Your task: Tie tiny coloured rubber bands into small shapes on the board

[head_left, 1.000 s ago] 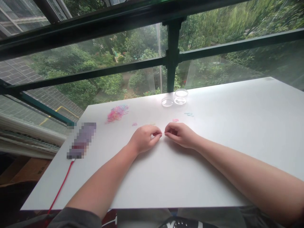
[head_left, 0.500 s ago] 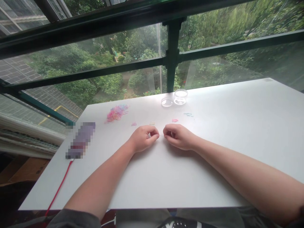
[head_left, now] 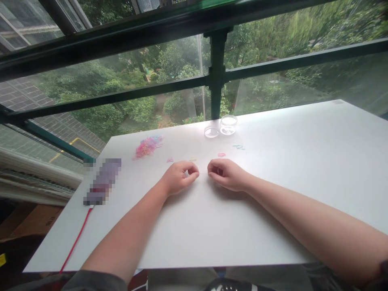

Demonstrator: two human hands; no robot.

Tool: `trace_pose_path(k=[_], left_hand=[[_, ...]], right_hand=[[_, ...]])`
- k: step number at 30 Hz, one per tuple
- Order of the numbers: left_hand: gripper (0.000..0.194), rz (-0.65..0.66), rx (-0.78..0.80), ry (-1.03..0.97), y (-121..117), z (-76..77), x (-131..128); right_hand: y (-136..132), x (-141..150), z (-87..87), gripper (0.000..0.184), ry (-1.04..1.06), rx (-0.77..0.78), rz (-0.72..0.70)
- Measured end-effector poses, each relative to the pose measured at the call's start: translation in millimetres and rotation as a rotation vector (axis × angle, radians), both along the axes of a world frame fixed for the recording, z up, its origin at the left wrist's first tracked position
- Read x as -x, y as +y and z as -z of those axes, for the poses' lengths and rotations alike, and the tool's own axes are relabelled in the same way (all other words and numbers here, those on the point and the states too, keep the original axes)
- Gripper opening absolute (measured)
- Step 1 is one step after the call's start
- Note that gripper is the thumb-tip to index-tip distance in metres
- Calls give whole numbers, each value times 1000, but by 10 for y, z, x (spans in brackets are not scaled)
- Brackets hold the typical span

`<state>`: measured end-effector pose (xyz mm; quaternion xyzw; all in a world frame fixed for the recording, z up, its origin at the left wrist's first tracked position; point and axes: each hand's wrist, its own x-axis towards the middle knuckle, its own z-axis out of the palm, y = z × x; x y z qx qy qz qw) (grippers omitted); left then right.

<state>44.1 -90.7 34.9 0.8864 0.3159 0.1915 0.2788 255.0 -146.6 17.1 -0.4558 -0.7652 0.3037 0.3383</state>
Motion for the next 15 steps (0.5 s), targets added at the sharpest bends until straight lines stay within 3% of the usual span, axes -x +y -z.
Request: trace_pose_path(k=[5, 9, 15], left_hand=[[12, 31, -33, -20, -77, 9, -106], [11, 32, -36, -15, -72, 4, -95], [10, 102, 19, -11, -45, 23, -79]], right_hand=[[-8, 28, 5, 10, 5, 2, -33], [-2, 25, 11, 4, 9, 5, -33], [-2, 4, 15, 9, 6, -63, -43]])
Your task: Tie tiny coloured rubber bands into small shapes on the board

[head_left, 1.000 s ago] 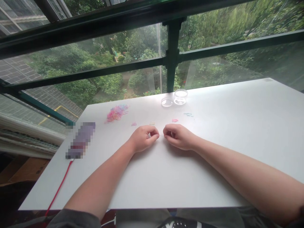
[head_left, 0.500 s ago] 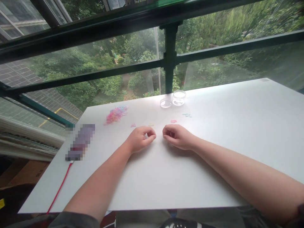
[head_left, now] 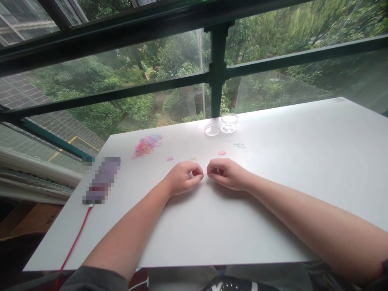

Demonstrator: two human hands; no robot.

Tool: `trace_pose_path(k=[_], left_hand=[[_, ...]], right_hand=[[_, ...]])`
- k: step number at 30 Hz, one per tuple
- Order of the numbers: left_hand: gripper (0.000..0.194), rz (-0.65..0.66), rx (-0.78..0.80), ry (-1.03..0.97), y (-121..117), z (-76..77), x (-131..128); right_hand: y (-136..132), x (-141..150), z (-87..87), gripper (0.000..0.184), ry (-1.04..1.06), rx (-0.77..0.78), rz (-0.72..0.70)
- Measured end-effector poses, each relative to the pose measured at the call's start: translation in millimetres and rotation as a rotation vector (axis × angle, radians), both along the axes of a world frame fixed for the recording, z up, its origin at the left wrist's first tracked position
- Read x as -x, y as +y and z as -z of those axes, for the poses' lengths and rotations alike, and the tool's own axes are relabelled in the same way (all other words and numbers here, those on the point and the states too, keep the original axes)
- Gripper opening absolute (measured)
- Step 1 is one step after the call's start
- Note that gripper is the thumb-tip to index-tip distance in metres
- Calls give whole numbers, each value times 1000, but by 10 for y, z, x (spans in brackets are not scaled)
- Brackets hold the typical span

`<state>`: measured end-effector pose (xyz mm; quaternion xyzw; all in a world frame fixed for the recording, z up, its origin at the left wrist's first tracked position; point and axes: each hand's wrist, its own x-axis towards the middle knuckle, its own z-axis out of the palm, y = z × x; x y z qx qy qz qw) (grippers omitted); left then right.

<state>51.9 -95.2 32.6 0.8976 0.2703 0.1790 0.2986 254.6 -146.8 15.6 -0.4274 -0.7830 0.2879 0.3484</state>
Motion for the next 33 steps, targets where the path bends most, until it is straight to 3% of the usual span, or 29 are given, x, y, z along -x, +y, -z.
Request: trace_pose_path(k=[11, 17, 25, 33], left_hand=[[12, -74, 0, 84, 190, -163, 320], [13, -75, -10, 92, 175, -110, 299], [17, -258, -57, 56, 224, -32, 335], [15, -188, -104, 9, 151, -17, 228]], right_hand=[[17, -102, -38, 12, -38, -94, 77], [-3, -72, -11, 11, -33, -74, 92], [12, -117, 3, 6, -9, 48, 181], [5, -60, -28, 4, -44, 14, 133]])
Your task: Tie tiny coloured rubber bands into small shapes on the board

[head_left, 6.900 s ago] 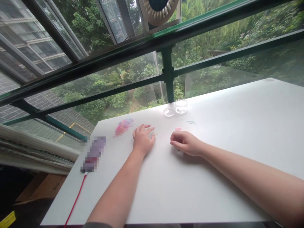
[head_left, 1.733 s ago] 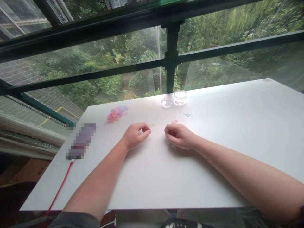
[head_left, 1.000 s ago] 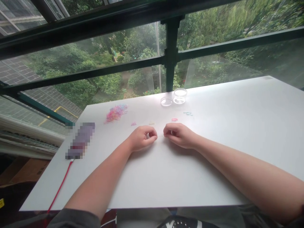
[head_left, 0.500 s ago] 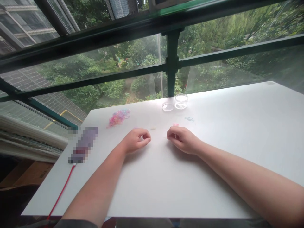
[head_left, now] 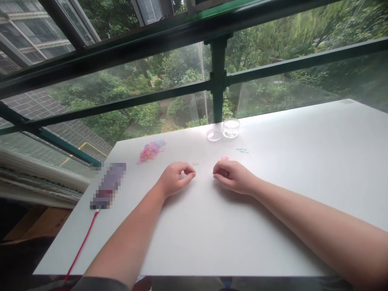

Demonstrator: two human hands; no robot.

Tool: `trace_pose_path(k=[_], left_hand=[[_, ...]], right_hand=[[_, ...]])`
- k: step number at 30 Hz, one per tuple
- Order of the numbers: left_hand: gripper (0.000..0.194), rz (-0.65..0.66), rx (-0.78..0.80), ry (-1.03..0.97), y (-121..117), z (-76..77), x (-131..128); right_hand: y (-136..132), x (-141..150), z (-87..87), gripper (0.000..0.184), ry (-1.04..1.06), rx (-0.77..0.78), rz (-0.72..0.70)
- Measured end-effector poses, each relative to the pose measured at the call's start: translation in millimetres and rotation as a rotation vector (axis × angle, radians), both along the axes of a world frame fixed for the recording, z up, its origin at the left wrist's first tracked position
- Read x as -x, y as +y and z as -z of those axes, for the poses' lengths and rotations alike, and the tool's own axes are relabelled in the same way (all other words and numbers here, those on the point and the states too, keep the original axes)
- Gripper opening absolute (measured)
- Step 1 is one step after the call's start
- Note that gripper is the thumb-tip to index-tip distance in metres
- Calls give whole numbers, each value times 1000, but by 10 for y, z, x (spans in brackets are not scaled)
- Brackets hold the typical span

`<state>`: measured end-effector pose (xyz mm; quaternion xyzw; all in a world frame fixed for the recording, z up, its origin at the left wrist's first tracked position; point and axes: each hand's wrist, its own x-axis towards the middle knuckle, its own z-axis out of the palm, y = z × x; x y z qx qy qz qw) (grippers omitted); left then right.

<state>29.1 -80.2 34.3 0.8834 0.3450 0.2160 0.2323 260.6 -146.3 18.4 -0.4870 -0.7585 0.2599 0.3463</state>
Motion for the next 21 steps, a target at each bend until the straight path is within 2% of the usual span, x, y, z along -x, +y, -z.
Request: trace_pose_path(k=[21], left_hand=[[10, -11, -23, -8, -1, -6, -10]], right_hand=[[3, -46, 18, 8, -6, 11, -40]])
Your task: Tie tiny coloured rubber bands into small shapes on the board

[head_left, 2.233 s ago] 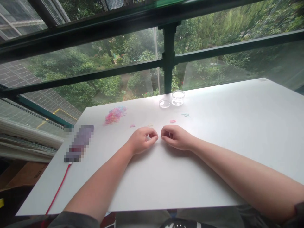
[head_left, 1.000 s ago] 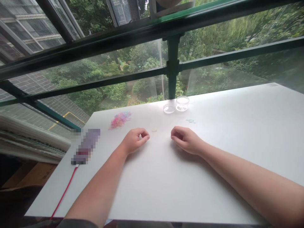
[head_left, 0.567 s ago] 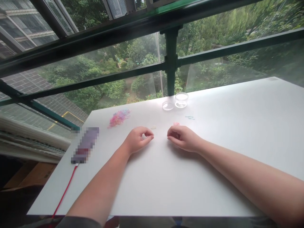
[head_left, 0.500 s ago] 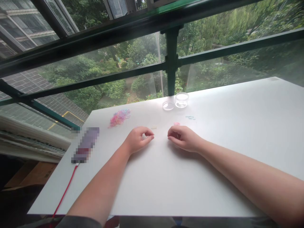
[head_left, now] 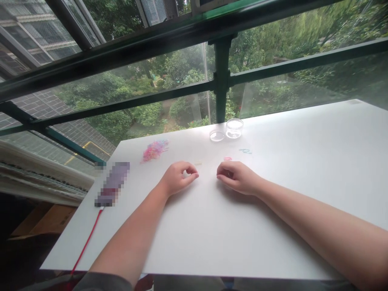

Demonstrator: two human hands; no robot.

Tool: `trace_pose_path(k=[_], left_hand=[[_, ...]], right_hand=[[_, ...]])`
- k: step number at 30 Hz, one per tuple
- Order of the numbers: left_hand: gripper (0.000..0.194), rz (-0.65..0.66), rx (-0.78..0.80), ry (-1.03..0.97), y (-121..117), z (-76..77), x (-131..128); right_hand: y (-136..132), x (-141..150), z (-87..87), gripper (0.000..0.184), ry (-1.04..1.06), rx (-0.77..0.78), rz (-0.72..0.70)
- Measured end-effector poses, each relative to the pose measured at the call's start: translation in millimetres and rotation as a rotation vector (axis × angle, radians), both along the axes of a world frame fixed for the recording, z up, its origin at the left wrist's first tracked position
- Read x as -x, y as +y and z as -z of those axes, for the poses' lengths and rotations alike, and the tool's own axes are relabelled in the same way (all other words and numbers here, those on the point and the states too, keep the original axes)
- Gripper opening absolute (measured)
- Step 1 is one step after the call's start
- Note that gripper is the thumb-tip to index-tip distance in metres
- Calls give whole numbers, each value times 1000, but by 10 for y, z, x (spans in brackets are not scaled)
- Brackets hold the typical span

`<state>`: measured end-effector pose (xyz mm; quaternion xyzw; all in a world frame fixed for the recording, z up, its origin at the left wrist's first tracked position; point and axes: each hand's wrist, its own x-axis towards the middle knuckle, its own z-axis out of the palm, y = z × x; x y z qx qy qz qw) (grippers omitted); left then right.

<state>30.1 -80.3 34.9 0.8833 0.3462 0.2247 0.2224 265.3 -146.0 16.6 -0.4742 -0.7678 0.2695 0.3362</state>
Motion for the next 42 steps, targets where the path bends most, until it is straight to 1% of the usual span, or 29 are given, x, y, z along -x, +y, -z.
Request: trace_pose_path(k=[8, 12, 17, 20, 22, 27, 33, 39, 42], left_hand=[[10, -3, -3, 9, 11, -1, -1], [10, -26, -12, -5, 13, 10, 10], [10, -125, -46, -34, 40, 55, -13], [9, -208, -115, -51, 115, 89, -74], [8, -233, -180, -34, 183, 106, -118], [10, -247, -277, 70, 277, 136, -184], [19, -248, -303, 222, 198, 162, -253], [29, -247, -307, 211, 147, 163, -261], [28, -215, -277, 194, 139, 157, -249]], right_hand=[[2, -6, -1, 7, -1, 7, -13], [-6, -3, -14, 7, 2, 28, -9], [-13, 8, -17, 8, 6, 61, -2], [-7, 8, -9, 8, 9, 75, -3], [0, 6, -4, 8, 9, 84, 0], [8, 2, -2, 10, 4, 88, 5], [8, 5, 3, 11, 13, 93, 5], [3, 8, 6, 11, 12, 80, 14], [-1, 6, 0, 12, 16, 79, 11]])
